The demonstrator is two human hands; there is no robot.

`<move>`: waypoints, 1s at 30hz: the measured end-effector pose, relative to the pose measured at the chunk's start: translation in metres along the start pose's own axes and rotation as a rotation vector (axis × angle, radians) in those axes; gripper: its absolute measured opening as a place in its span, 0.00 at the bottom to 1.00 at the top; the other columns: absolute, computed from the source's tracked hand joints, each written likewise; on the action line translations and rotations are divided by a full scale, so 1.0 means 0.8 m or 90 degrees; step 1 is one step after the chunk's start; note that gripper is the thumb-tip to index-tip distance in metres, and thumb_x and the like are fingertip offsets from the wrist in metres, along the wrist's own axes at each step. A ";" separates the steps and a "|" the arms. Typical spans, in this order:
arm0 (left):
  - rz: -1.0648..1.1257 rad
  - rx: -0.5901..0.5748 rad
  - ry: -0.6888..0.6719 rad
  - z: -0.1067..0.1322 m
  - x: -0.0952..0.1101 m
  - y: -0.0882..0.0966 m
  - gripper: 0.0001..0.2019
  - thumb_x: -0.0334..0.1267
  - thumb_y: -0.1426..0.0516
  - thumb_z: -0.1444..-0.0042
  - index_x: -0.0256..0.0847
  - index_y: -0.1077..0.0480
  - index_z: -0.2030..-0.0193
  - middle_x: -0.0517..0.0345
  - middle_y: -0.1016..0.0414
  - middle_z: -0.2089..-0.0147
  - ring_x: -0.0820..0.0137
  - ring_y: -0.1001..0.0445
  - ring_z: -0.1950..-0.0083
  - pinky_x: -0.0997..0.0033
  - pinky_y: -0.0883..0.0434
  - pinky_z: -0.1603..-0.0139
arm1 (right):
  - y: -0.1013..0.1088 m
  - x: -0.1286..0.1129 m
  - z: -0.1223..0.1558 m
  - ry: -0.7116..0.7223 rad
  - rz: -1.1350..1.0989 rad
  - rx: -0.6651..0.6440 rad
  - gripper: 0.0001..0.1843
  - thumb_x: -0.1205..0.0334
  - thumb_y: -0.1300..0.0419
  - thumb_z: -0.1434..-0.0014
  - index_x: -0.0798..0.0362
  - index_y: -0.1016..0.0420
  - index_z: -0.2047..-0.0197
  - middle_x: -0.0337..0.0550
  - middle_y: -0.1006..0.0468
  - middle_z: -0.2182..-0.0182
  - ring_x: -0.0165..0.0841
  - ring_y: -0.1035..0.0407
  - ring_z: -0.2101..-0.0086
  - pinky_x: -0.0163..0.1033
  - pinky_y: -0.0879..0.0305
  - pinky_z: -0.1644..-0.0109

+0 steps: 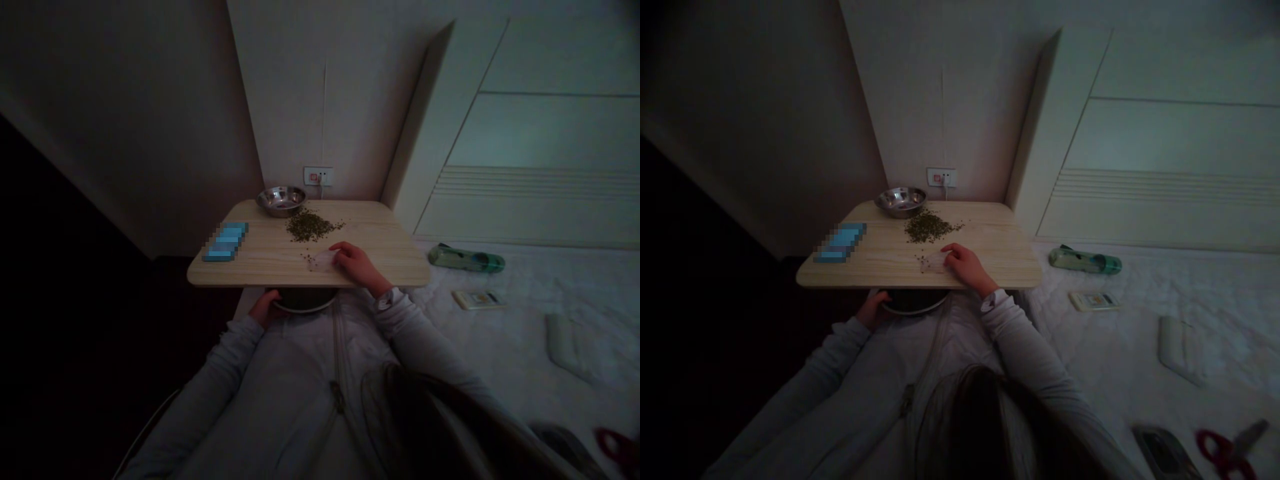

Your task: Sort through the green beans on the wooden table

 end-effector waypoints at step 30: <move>0.008 -0.003 -0.005 -0.008 -0.005 0.003 0.06 0.26 0.51 0.62 0.35 0.34 0.77 0.57 0.32 0.81 0.68 0.32 0.78 0.70 0.34 0.84 | 0.016 0.007 -0.001 -0.052 -0.031 0.126 0.15 0.64 0.51 0.57 0.55 0.30 0.65 0.35 0.30 0.81 0.25 0.41 0.78 0.32 0.46 0.72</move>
Point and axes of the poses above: each hand's wrist, its own z-axis away from the middle knuckle, its own y-axis out of the back of the hand, x = y × z, the point moved 5 cm from there along -z, towards the middle knuckle
